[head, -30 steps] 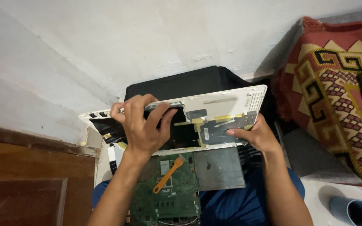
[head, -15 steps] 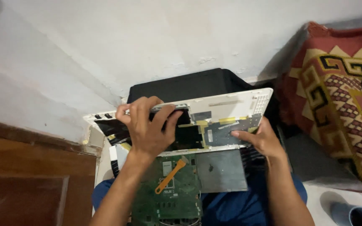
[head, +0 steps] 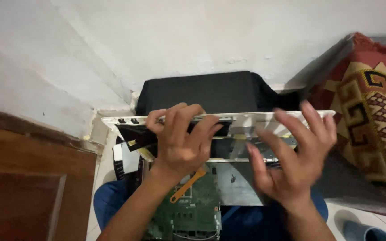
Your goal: Disassembling a laptop by prying the top cover and disconnecting internal cables
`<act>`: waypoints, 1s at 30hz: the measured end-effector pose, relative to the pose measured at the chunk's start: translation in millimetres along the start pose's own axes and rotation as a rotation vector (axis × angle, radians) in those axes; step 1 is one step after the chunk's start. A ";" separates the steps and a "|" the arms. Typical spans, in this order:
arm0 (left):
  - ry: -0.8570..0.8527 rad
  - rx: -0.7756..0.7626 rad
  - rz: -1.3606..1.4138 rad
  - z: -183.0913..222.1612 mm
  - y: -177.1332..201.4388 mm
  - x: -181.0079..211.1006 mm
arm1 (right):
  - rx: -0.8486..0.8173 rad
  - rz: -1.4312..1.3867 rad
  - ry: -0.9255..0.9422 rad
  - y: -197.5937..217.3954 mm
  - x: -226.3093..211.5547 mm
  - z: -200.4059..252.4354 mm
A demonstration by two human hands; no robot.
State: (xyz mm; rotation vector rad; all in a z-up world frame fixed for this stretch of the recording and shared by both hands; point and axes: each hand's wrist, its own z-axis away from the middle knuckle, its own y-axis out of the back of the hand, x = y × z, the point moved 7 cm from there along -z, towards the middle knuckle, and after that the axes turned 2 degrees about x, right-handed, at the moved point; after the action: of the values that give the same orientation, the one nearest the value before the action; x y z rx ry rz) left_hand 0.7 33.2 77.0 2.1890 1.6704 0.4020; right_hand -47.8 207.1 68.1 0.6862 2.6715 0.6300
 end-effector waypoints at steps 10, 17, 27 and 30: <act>-0.084 -0.202 -0.001 7.6 32.6 -23.9 | -0.204 -0.070 0.180 -45.0 -31.3 -39.5; 0.066 -0.234 -0.050 14.3 69.4 -69.9 | -0.207 0.072 0.194 -43.9 -48.2 -36.0; 0.068 -0.188 0.047 28.3 73.5 -76.0 | -0.141 0.070 0.190 -42.7 -63.9 -32.3; 0.073 -0.177 0.056 27.9 76.3 -74.1 | -0.132 0.077 0.185 -41.8 -63.9 -30.9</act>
State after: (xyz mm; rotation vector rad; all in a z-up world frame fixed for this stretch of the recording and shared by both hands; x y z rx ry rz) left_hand 59.1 -59.6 85.1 2.1174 1.5477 0.6270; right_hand -22.3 130.8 86.1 0.7290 2.7488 0.9235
